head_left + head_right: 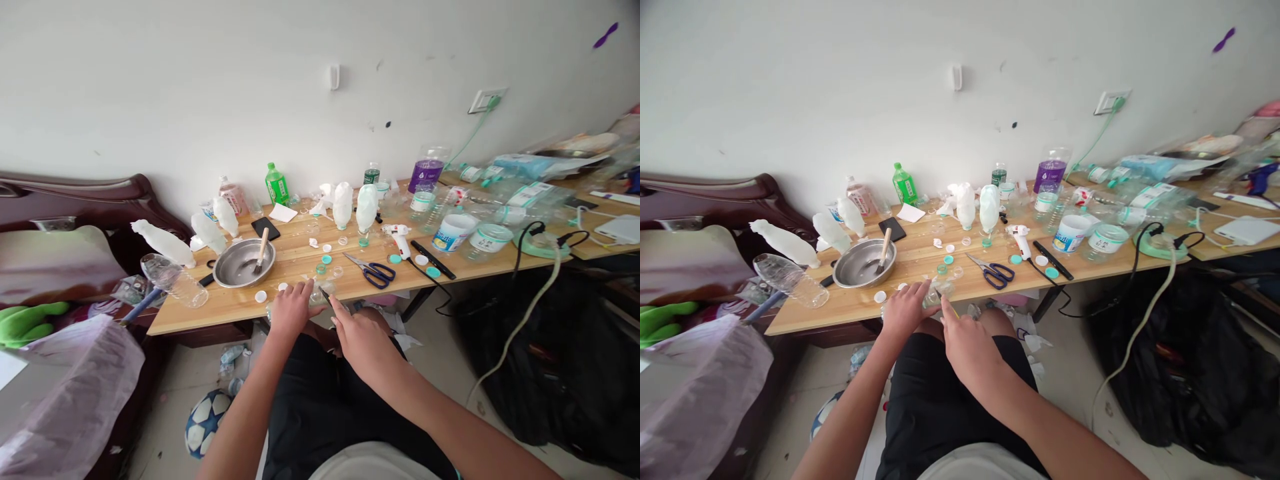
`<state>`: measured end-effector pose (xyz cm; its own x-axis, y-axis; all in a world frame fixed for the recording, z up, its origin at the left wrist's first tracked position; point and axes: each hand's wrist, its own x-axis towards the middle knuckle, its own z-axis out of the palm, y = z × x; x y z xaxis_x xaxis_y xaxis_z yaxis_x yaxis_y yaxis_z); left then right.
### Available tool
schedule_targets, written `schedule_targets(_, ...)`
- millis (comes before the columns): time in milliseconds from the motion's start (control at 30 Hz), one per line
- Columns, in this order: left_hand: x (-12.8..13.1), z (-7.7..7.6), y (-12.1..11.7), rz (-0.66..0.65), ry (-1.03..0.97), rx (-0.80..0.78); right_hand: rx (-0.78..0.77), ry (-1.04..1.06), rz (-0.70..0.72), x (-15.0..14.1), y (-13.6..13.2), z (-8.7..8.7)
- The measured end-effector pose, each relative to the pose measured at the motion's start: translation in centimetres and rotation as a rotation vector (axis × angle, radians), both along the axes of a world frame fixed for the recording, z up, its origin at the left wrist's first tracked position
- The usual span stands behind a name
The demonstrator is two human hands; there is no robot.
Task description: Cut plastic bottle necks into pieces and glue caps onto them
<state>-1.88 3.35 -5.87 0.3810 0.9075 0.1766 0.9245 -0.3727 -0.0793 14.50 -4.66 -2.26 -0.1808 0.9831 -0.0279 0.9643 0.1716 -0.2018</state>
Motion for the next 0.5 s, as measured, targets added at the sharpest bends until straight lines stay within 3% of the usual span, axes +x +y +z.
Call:
schedule_targets(233,0.1,-0.3,-0.2,0.007,0.005,0.013,-0.013,-0.091,0.013,-0.9,-0.1,0.5)
schedule_targets(500,0.1,-0.1,-0.2,0.029,0.007,0.013,-0.026,-0.031,-0.006,-0.1,-1.0,1.6)
